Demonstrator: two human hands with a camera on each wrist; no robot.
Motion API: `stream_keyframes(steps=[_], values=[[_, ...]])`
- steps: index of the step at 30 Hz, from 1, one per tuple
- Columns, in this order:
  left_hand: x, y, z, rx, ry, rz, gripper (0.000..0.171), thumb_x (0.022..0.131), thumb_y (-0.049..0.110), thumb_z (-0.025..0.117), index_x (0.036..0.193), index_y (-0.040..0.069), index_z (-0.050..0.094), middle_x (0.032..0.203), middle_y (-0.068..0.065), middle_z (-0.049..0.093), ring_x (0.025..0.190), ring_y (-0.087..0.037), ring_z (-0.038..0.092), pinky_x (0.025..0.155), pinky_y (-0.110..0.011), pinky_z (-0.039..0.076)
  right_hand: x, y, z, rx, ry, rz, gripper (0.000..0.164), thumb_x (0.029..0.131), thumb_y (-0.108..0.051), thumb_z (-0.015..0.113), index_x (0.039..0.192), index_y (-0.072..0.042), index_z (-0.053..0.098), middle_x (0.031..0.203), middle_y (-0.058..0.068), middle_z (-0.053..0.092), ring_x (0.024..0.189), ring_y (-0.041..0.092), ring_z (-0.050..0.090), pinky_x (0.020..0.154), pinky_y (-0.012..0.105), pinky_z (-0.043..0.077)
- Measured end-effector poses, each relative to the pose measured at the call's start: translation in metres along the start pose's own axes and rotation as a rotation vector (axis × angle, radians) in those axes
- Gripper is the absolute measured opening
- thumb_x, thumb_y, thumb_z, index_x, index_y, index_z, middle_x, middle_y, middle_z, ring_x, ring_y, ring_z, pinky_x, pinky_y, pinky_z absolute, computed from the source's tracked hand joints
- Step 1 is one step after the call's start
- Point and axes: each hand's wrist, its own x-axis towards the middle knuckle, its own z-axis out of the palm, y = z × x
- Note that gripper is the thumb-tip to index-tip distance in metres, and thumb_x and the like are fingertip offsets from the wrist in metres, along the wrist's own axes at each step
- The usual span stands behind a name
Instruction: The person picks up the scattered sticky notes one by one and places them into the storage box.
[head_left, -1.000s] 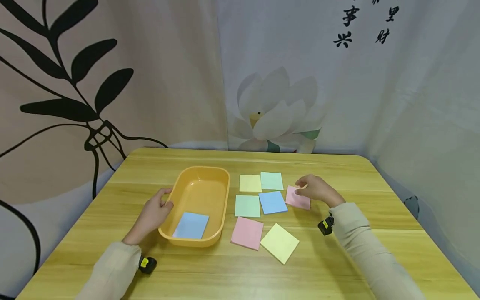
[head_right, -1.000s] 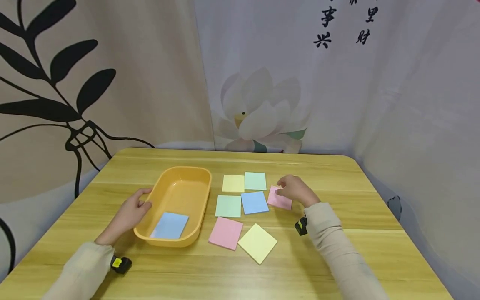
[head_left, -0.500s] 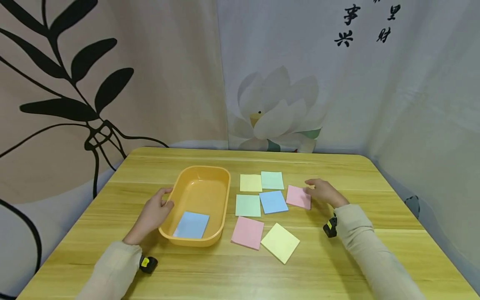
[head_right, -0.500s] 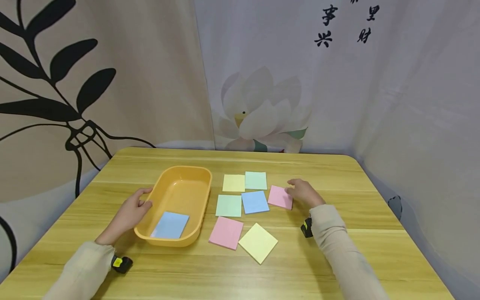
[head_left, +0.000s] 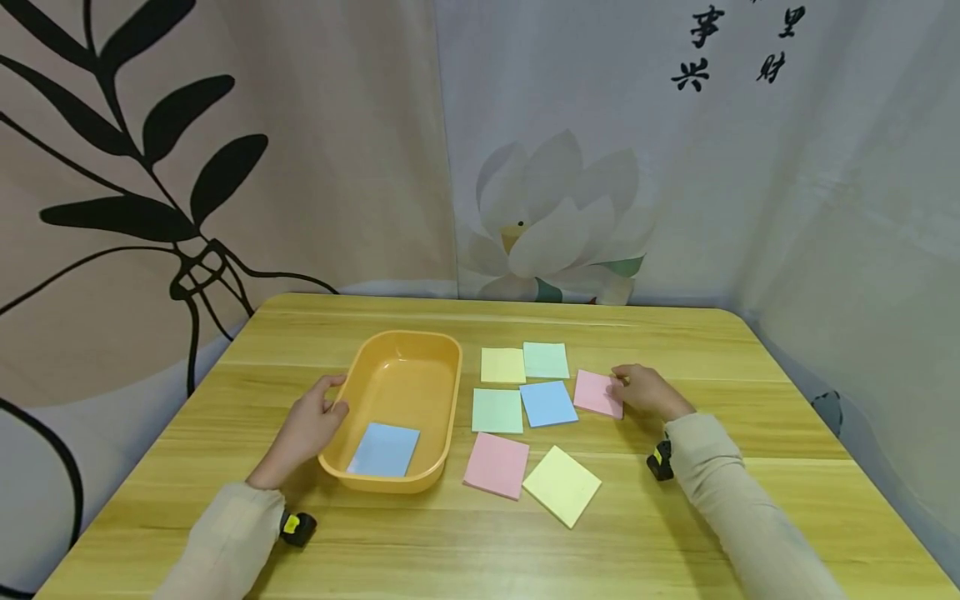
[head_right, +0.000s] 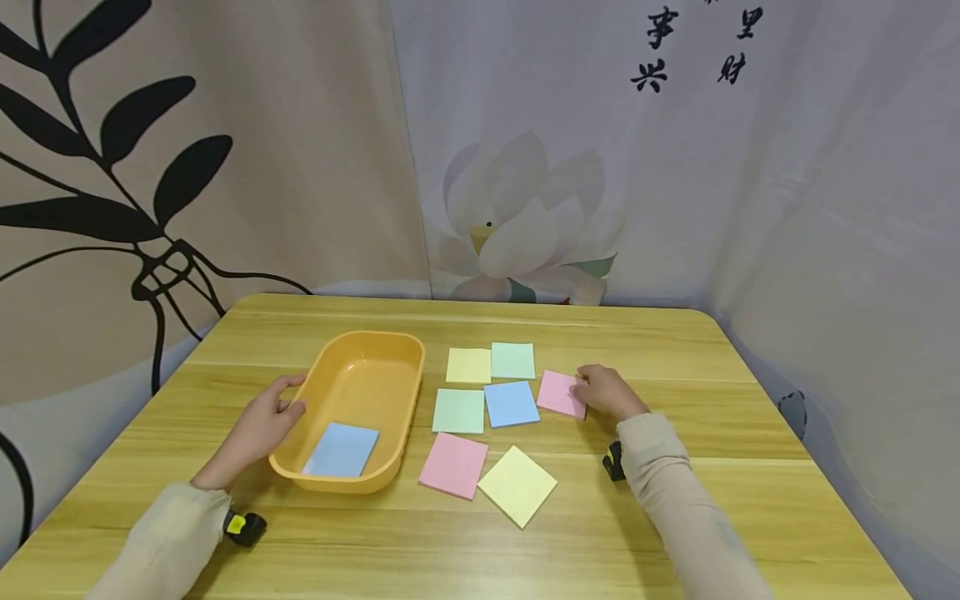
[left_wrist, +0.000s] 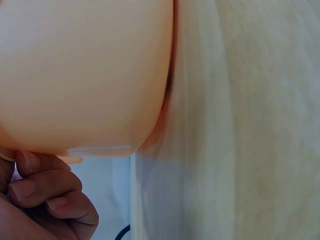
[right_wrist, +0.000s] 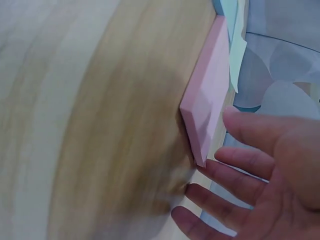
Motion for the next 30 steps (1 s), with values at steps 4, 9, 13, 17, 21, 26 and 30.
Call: stream_keyframes(steps=[4, 9, 13, 17, 21, 26, 30], values=[[-0.001, 0.000, 0.000, 0.000, -0.004, 0.002, 0.050, 0.101, 0.014, 0.043, 0.148, 0.002, 0.030, 0.055, -0.002, 0.044, 0.039, -0.010, 0.031, 0.040, -0.027, 0.035, 0.001, 0.001, 0.004, -0.040, 0.028, -0.039, 0.048, 0.094, -0.011, 0.055, 0.132, 0.017, 0.046, 0.131, 0.035, 0.051, 0.121, 0.047, 0.049, 0.100, 0.055, 0.041], [0.000, 0.000, 0.000, -0.002, -0.010, -0.011, 0.050, 0.101, 0.015, 0.043, 0.148, 0.003, 0.030, 0.054, -0.001, 0.043, 0.038, -0.011, 0.032, 0.040, -0.028, 0.036, 0.003, 0.003, 0.008, -0.136, 0.068, -0.092, 0.038, 0.092, -0.009, 0.059, 0.122, 0.013, 0.056, 0.111, 0.029, 0.063, 0.091, 0.032, 0.058, 0.083, 0.044, 0.048], [0.001, 0.000, 0.000, -0.009, -0.013, -0.024, 0.051, 0.101, 0.015, 0.042, 0.149, 0.004, 0.029, 0.052, 0.001, 0.039, 0.038, -0.009, 0.031, 0.039, -0.027, 0.036, 0.005, 0.001, 0.009, -0.161, 0.077, -0.104, 0.016, 0.091, -0.006, 0.060, 0.101, 0.006, 0.061, 0.080, 0.013, 0.059, 0.071, 0.021, 0.047, 0.065, 0.032, 0.039], [0.002, -0.001, -0.001, -0.011, -0.009, -0.017, 0.051, 0.100, 0.015, 0.041, 0.148, 0.003, 0.029, 0.051, 0.002, 0.037, 0.038, -0.009, 0.029, 0.038, -0.026, 0.034, 0.009, -0.004, 0.008, -0.183, 0.078, -0.104, 0.010, 0.090, -0.003, 0.061, 0.080, -0.001, 0.058, 0.069, 0.006, 0.049, 0.064, 0.019, 0.044, 0.060, 0.028, 0.035], [0.002, -0.002, -0.001, -0.007, -0.008, -0.014, 0.050, 0.101, 0.016, 0.041, 0.148, 0.004, 0.029, 0.051, 0.001, 0.038, 0.039, -0.009, 0.029, 0.038, -0.026, 0.034, 0.011, -0.007, 0.006, -0.214, 0.068, -0.111, 0.010, 0.087, -0.002, 0.062, 0.077, 0.001, 0.059, 0.071, 0.008, 0.052, 0.067, 0.021, 0.046, 0.062, 0.030, 0.037], [0.001, -0.003, -0.001, -0.015, -0.016, -0.019, 0.051, 0.101, 0.017, 0.042, 0.149, 0.005, 0.028, 0.054, -0.001, 0.043, 0.040, -0.010, 0.032, 0.039, -0.027, 0.036, 0.014, -0.007, 0.002, -0.213, 0.040, -0.115, 0.010, 0.080, 0.004, 0.061, 0.089, 0.009, 0.064, 0.083, 0.018, 0.060, 0.077, 0.027, 0.050, 0.072, 0.038, 0.044], [0.000, -0.003, -0.001, -0.019, -0.016, -0.011, 0.051, 0.101, 0.016, 0.042, 0.149, 0.005, 0.028, 0.053, -0.002, 0.043, 0.039, -0.010, 0.032, 0.039, -0.027, 0.036, 0.017, -0.007, 0.002, -0.204, 0.001, -0.089, 0.021, 0.080, 0.006, 0.060, 0.099, 0.013, 0.064, 0.098, 0.025, 0.064, 0.087, 0.032, 0.055, 0.083, 0.045, 0.048]])
